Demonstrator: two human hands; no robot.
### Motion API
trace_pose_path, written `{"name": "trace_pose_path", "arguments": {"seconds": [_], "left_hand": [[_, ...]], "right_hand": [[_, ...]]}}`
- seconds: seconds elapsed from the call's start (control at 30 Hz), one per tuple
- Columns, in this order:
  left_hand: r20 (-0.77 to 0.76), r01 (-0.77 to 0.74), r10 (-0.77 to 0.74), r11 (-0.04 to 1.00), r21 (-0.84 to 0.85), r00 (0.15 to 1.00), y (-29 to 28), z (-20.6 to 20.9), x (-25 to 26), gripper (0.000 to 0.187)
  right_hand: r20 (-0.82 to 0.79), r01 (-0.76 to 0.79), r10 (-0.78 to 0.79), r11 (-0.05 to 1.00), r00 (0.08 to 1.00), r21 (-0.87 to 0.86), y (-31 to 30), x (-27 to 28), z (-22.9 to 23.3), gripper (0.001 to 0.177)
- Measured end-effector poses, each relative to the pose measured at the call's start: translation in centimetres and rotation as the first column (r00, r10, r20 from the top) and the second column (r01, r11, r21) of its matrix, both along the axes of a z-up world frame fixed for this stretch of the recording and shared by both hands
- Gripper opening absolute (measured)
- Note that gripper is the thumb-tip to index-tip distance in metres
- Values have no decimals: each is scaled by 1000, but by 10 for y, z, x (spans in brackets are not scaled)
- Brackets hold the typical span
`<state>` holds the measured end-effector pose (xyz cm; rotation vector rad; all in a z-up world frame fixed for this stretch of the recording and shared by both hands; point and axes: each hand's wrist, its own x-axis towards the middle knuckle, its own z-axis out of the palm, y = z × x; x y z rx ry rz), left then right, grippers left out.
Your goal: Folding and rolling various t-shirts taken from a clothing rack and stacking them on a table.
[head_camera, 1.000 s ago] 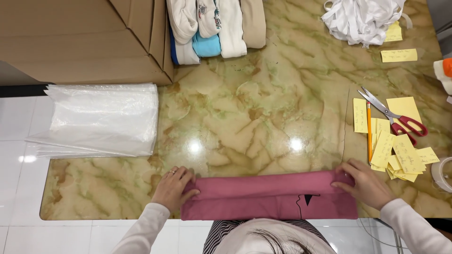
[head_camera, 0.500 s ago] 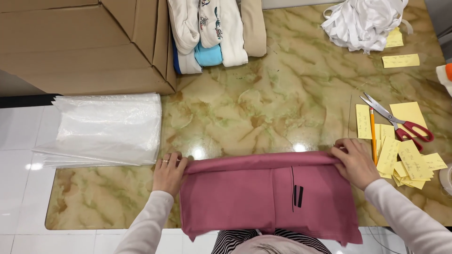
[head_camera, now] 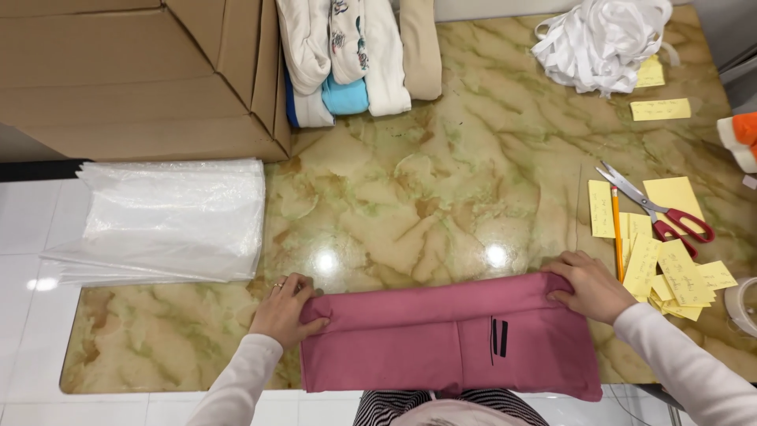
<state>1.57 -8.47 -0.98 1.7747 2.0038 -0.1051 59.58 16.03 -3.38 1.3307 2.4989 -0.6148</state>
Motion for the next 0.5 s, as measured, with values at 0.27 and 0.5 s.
{"name": "trace_pose_path", "arguments": {"seconds": [0.27,0.5], "left_hand": [[-289,174,-47,885,432,956,-25,-6,6,64],[108,-95,64,947,306,992,-42,5,19,54]], "right_hand": [[-196,-43,126,924,972,381,-15,3,9,36],[-225,-27,47,995,973,93,-29,15,6,39]]}}
